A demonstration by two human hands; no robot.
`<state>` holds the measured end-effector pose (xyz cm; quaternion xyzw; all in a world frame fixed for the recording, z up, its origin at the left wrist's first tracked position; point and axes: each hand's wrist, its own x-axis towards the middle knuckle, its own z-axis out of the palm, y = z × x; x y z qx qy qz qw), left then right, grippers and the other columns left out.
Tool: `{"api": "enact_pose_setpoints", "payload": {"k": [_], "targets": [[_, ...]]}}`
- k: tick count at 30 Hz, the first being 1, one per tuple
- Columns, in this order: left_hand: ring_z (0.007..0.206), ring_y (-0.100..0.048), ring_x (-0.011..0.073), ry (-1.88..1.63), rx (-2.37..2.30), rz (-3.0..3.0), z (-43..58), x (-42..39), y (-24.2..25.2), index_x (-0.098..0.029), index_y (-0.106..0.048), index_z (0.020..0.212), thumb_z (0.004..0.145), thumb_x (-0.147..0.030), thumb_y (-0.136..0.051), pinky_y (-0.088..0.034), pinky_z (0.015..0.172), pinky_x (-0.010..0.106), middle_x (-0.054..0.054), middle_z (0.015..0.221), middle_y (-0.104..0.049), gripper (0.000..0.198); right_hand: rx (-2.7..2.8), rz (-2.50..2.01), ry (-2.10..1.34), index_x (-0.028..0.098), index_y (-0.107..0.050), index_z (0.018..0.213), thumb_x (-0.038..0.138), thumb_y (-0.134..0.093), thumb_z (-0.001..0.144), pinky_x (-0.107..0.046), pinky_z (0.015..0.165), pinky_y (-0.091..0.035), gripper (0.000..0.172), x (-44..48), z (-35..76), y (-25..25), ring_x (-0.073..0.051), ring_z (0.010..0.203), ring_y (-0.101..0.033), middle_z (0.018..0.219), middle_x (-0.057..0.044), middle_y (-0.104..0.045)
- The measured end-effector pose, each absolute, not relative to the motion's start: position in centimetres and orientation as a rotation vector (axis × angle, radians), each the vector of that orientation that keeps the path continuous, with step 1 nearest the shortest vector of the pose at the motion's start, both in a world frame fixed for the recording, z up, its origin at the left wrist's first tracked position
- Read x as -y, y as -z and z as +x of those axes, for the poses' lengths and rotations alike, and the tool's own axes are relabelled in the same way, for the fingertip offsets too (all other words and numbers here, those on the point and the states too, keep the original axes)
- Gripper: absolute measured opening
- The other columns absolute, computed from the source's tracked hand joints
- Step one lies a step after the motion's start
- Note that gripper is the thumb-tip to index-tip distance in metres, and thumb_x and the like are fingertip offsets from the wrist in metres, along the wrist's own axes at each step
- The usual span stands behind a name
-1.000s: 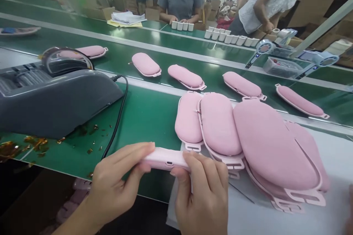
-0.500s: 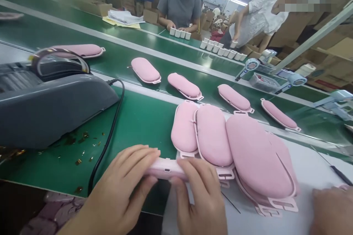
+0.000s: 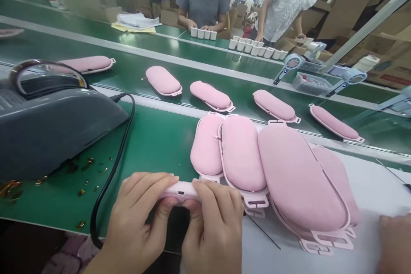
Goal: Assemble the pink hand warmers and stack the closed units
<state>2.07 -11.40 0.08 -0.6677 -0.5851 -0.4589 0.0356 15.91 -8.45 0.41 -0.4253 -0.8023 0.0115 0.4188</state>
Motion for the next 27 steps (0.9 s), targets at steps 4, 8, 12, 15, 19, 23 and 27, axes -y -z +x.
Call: {"api": "enact_pose_setpoints", "payload": {"k": [4, 8, 12, 15, 19, 23, 27], "targets": [[0.09, -0.051, 0.0185, 1.317, 1.798, -2.195, 1.4, 12.0, -0.8, -0.012, -0.058, 0.108, 0.082, -0.012, -0.055, -0.04, 0.081, 0.033, 0.007, 0.099, -0.064, 0.026, 2.128, -1.022, -0.063, 0.016, -0.055, 0.11, 0.02, -0.048, 0.093, -0.029, 0.087, -0.039, 0.018, 8.4, 17.1, -0.5, -0.017, 0.098, -0.051, 0.105, -0.006, -0.057], [0.094, -0.049, 0.0188, 1.297, 1.786, -2.21, 1.3, 12.5, -0.9, -0.012, -0.057, 0.109, 0.083, -0.014, -0.055, -0.04, 0.083, 0.033, 0.007, 0.101, -0.062, 0.026, 2.232, -0.997, -0.05, 0.017, -0.052, 0.121, 0.021, -0.052, 0.091, -0.03, 0.094, -0.037, 0.03, 8.5, 18.3, -0.4, -0.02, 0.109, -0.049, 0.116, -0.007, -0.056], [0.097, -0.049, 0.0191, 1.268, 1.762, -2.233, 1.1, 13.2, -0.3, -0.012, -0.057, 0.109, 0.084, -0.011, -0.054, -0.04, 0.086, 0.033, 0.008, 0.102, -0.062, 0.025, 2.293, -0.977, 0.034, 0.015, -0.055, 0.116, 0.022, -0.053, 0.09, -0.034, 0.088, -0.037, 0.027, 8.8, 18.7, -0.7, -0.023, 0.102, -0.051, 0.11, -0.009, -0.059], [0.096, -0.049, 0.0188, 1.3, 1.618, -2.274, 0.3, 13.5, -0.9, -0.011, -0.058, 0.107, 0.084, -0.007, -0.053, -0.042, 0.086, 0.032, 0.008, 0.101, -0.063, 0.024, 2.329, -0.856, 0.039, 0.014, -0.058, 0.107, 0.017, -0.051, 0.09, -0.032, 0.076, -0.039, 0.019, 9.0, 18.6, -2.7, -0.02, 0.085, -0.053, 0.093, -0.007, -0.063], [0.097, -0.054, 0.0191, 1.398, 1.274, -2.236, -1.6, 10.9, -5.2, -0.012, -0.058, 0.109, 0.082, -0.002, -0.055, -0.047, 0.086, 0.033, 0.008, 0.101, -0.065, 0.03, 2.302, -0.754, 0.086, 0.014, -0.057, 0.104, 0.022, -0.052, 0.091, -0.032, 0.067, -0.039, 0.016, 7.8, 17.5, -8.6, -0.021, 0.076, -0.052, 0.086, -0.007, -0.062], [0.087, -0.06, 0.018, 1.431, 1.074, -2.092, -2.5, 4.3, -10.9, -0.018, -0.061, 0.101, 0.083, -0.005, -0.055, -0.05, 0.08, 0.033, 0.005, 0.091, -0.069, 0.023, 2.305, -0.82, 0.341, 0.017, -0.062, 0.097, 0.026, -0.045, 0.095, -0.031, 0.063, -0.039, 0.019, 2.7, 15.8, -14.4, -0.02, 0.074, -0.053, 0.081, -0.006, -0.06], [0.083, -0.064, 0.0211, 1.424, 1.038, -2.06, -1.8, -1.5, -13.4, -0.012, -0.063, 0.097, 0.086, -0.017, -0.053, -0.053, 0.073, 0.034, 0.01, 0.09, -0.071, 0.015, 2.18, -0.819, 0.557, 0.016, -0.064, 0.089, 0.018, -0.042, 0.093, -0.032, 0.068, -0.04, 0.022, -2.5, 15.1, -16.4, -0.02, 0.076, -0.054, 0.083, -0.007, -0.064]]}}
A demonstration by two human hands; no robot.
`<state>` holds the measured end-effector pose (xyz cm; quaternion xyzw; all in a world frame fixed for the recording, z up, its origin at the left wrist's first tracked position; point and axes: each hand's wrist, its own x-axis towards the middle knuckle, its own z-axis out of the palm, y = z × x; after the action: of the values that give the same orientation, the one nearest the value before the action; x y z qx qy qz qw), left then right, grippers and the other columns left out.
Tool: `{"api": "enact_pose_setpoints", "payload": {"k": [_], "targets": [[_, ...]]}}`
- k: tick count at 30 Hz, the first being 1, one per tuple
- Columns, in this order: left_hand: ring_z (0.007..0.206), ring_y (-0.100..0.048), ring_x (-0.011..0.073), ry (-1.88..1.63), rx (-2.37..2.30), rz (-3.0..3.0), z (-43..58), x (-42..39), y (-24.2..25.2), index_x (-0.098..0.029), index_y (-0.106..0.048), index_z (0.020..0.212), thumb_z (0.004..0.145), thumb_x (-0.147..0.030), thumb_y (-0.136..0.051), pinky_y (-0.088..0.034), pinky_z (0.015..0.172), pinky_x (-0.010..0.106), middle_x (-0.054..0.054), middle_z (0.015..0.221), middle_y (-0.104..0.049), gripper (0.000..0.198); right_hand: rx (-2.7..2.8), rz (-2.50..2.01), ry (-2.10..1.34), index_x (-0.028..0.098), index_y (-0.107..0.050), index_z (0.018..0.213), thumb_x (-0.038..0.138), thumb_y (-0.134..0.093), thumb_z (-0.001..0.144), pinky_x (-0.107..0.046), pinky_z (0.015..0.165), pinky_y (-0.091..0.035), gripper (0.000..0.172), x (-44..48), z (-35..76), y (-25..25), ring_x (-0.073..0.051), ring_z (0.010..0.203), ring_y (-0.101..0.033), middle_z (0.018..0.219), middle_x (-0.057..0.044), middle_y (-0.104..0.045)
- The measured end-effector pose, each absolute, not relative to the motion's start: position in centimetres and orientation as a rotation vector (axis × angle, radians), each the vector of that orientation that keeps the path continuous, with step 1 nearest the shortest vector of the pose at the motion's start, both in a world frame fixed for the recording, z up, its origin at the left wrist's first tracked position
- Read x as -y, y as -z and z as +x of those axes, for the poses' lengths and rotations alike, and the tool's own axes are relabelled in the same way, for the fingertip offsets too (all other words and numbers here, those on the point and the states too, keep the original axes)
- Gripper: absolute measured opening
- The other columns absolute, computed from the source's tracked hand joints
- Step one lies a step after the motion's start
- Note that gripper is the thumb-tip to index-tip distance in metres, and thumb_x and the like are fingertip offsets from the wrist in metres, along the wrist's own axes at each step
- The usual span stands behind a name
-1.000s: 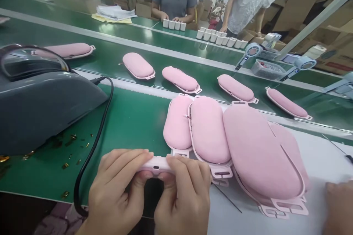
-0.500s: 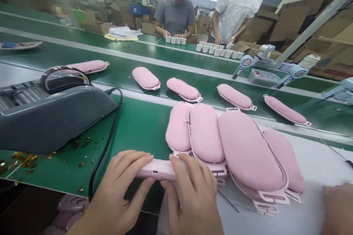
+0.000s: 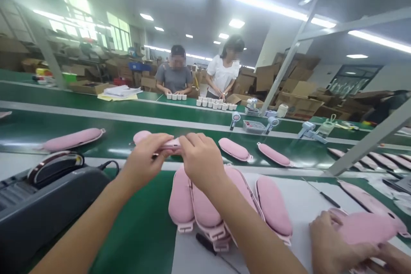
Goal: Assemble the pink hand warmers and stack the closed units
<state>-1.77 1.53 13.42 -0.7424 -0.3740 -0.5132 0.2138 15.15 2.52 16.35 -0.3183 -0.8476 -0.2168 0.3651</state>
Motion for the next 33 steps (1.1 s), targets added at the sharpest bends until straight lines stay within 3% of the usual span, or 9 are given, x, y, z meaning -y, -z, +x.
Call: {"api": "enact_pose_setpoints", "payload": {"k": [3, 9, 16, 20, 22, 27, 33], "targets": [[0.083, -0.065, 0.0214, 1.503, 0.997, -1.961, -0.7, -3.2, -13.3, -0.014, -0.061, 0.098, 0.086, -0.012, -0.049, -0.053, 0.073, 0.035, 0.01, 0.091, -0.072, 0.018, 2.065, -0.8, 0.619, 0.013, -0.065, 0.091, 0.009, -0.043, 0.089, -0.033, 0.071, -0.04, 0.022, -3.7, 15.0, -16.0, -0.021, 0.078, -0.055, 0.081, -0.008, -0.065], [0.07, -0.061, 0.0175, 1.597, 1.005, -1.934, 0.6, -4.1, -12.7, -0.015, -0.061, 0.088, 0.08, -0.003, -0.048, -0.05, 0.067, 0.032, 0.005, 0.074, -0.068, 0.019, 1.959, -0.766, 0.551, 0.014, -0.066, 0.084, 0.0, -0.042, 0.081, -0.031, 0.066, -0.039, 0.028, -4.4, 14.9, -15.3, -0.019, 0.07, -0.051, 0.072, -0.006, -0.063], [0.089, -0.065, 0.0203, 1.535, 1.251, -2.231, -0.7, -9.2, -11.8, -0.016, -0.064, 0.101, 0.086, -0.02, -0.046, -0.051, 0.08, 0.036, 0.008, 0.095, -0.072, 0.023, 2.28, -0.977, 0.319, 0.017, -0.066, 0.099, 0.018, -0.045, 0.091, -0.035, 0.075, -0.041, 0.023, -10.2, 16.4, -15.4, -0.021, 0.084, -0.053, 0.093, -0.008, -0.065], [0.114, -0.056, 0.0262, 1.556, 1.8, -2.173, -1.1, -13.4, -9.9, -0.013, -0.058, 0.116, 0.085, -0.025, -0.048, -0.044, 0.097, 0.045, 0.016, 0.12, -0.062, 0.035, 2.341, -1.413, 0.017, 0.017, -0.065, 0.098, 0.018, -0.047, 0.093, -0.036, 0.087, -0.045, 0.019, -16.6, 17.1, -14.0, -0.02, 0.098, -0.055, 0.097, -0.006, -0.065], [0.112, -0.056, 0.0289, 1.531, 2.236, -2.023, -1.1, -15.1, -8.2, -0.009, -0.056, 0.116, 0.089, -0.026, -0.047, -0.044, 0.095, 0.051, 0.019, 0.119, -0.06, 0.033, 2.276, -1.655, -0.102, 0.014, -0.063, 0.098, 0.028, -0.051, 0.094, -0.036, 0.081, -0.05, 0.018, -20.4, 17.4, -12.5, -0.017, 0.09, -0.06, 0.096, -0.004, -0.064], [0.098, -0.061, 0.0204, 1.396, 3.04, -1.695, 0.6, -18.1, -4.4, -0.015, -0.058, 0.112, 0.088, -0.038, -0.057, -0.051, 0.085, 0.043, 0.008, 0.113, -0.061, 0.033, 2.203, -1.991, -0.391, 0.015, -0.058, 0.112, 0.035, -0.056, 0.092, -0.035, 0.077, -0.055, 0.028, -26.3, 17.8, -8.8, -0.018, 0.091, -0.062, 0.109, -0.006, -0.061], [0.107, -0.057, 0.0238, 1.599, 3.293, -1.244, 4.6, -20.8, -4.9, -0.016, -0.053, 0.121, 0.087, -0.034, -0.059, -0.05, 0.089, 0.045, 0.01, 0.124, -0.056, 0.038, 2.295, -1.878, -0.444, 0.016, -0.056, 0.118, 0.034, -0.057, 0.091, -0.041, 0.085, -0.052, 0.032, -24.7, 17.5, -9.6, -0.021, 0.101, -0.059, 0.119, -0.009, -0.057]]}}
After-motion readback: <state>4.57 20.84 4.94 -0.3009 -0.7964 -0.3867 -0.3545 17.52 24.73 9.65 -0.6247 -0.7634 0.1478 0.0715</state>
